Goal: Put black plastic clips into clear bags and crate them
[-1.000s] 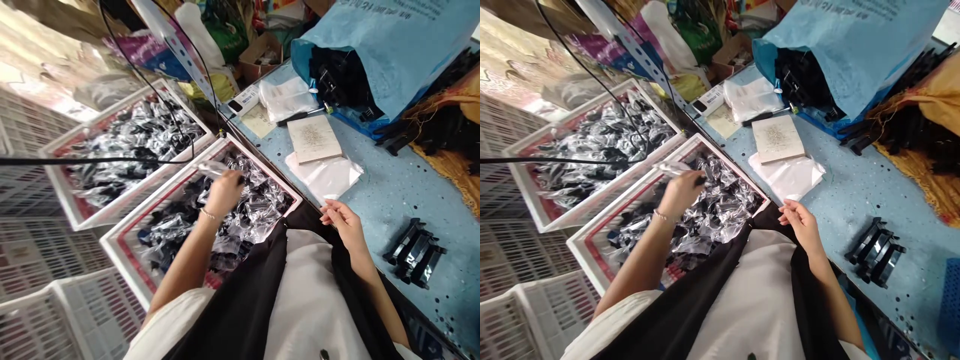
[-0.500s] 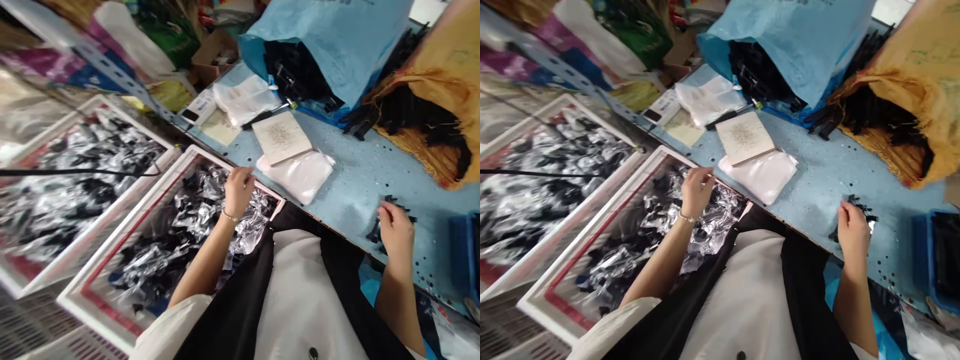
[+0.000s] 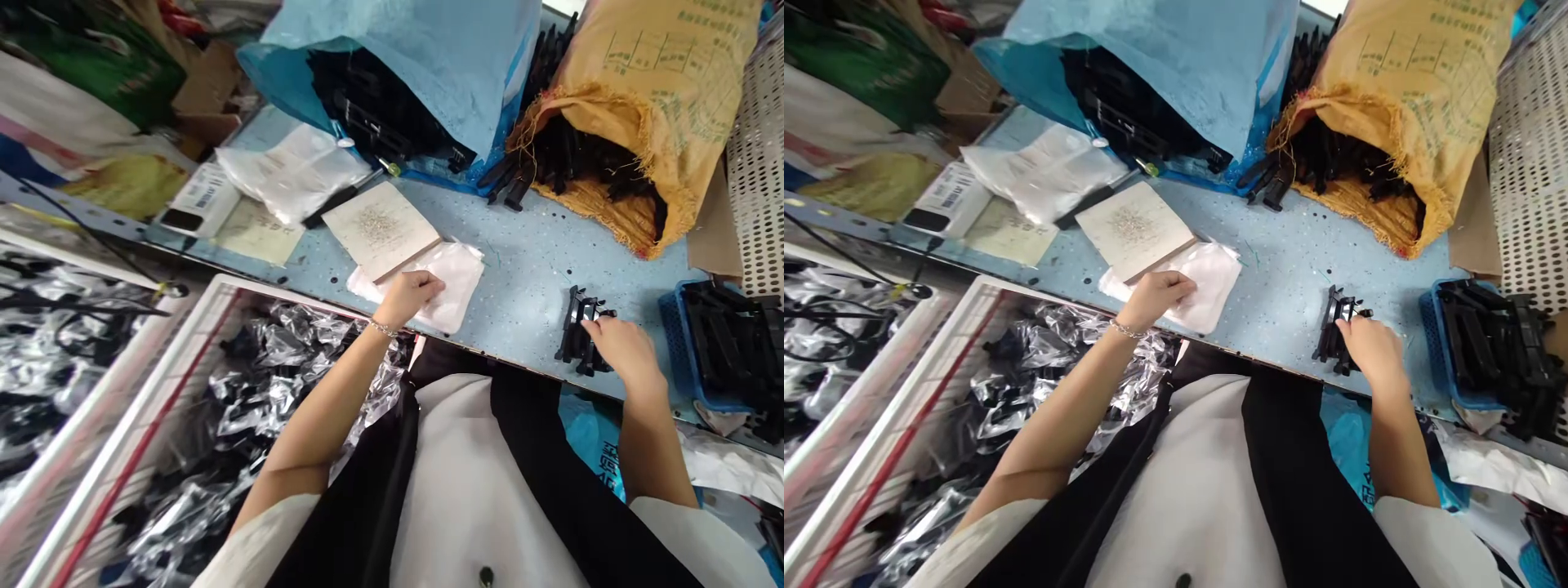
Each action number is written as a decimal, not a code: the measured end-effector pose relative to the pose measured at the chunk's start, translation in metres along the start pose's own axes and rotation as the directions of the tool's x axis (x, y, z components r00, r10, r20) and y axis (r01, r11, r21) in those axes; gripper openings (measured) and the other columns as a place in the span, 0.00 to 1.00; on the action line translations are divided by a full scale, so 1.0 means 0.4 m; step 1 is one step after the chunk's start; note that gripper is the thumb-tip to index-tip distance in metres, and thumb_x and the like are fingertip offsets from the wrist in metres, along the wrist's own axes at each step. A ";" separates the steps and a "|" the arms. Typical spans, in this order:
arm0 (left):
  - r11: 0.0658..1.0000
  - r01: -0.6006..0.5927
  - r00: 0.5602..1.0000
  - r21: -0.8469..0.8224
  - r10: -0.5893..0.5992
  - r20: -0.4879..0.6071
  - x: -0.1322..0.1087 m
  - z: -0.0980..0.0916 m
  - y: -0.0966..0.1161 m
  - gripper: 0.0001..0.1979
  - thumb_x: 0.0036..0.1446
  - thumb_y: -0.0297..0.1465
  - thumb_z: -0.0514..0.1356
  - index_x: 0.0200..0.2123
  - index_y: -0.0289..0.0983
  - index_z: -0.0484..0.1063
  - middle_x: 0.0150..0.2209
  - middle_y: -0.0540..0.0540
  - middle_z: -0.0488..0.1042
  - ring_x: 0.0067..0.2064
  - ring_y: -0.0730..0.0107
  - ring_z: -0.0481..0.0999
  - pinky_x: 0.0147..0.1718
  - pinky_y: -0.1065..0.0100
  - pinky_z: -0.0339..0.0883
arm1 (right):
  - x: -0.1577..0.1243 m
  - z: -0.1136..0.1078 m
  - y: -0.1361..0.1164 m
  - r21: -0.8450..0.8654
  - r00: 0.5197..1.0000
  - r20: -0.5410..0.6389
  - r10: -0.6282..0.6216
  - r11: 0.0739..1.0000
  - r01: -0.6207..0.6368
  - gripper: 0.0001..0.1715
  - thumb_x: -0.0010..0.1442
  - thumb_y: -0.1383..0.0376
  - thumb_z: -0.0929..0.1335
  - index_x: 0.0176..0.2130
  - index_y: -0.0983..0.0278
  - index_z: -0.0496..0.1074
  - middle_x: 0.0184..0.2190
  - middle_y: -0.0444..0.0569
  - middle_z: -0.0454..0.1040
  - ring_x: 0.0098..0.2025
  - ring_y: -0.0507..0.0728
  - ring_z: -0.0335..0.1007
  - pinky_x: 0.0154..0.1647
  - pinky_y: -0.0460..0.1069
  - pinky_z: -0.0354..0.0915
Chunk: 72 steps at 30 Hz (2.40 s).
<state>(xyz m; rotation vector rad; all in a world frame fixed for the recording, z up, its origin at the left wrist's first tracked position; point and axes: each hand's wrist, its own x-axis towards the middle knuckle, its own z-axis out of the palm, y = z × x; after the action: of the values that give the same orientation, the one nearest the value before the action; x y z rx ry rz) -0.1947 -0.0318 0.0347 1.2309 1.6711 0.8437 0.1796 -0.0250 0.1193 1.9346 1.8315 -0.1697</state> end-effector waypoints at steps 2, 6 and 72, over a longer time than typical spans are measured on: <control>0.990 0.057 0.998 -0.129 -0.055 0.017 -0.001 -0.009 -0.004 0.07 0.51 0.33 0.64 0.26 0.36 0.76 0.21 0.51 0.72 0.24 0.74 0.69 0.27 0.69 0.63 | 0.004 0.008 -0.037 -0.073 0.999 0.043 -0.018 0.997 0.021 0.23 0.71 0.56 0.62 0.47 0.72 0.76 0.42 0.68 0.79 0.45 0.71 0.78 0.40 0.56 0.68; 0.970 0.046 0.996 -0.238 -0.062 -0.061 -0.003 -0.006 -0.018 0.06 0.47 0.30 0.66 0.28 0.35 0.74 0.23 0.50 0.74 0.25 0.73 0.71 0.26 0.70 0.66 | 0.019 0.056 -0.079 0.014 0.985 -0.099 -0.139 0.990 0.141 0.22 0.67 0.63 0.66 0.56 0.72 0.68 0.49 0.68 0.76 0.46 0.68 0.77 0.40 0.54 0.68; 0.747 -0.366 0.879 0.554 0.473 -0.057 -0.016 0.082 -0.008 0.05 0.58 0.30 0.66 0.36 0.35 0.75 0.42 0.37 0.75 0.44 0.54 0.76 0.44 0.55 0.74 | -0.062 0.203 0.129 0.445 0.984 -0.052 0.168 0.887 -0.128 0.28 0.63 0.51 0.64 0.50 0.70 0.75 0.41 0.64 0.79 0.45 0.70 0.75 0.45 0.59 0.67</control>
<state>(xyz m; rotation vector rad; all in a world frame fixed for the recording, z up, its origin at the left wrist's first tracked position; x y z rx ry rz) -0.1647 -0.0383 0.0206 2.0307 1.8859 0.8069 0.2453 -0.0809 0.0702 2.4165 1.8047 -0.4929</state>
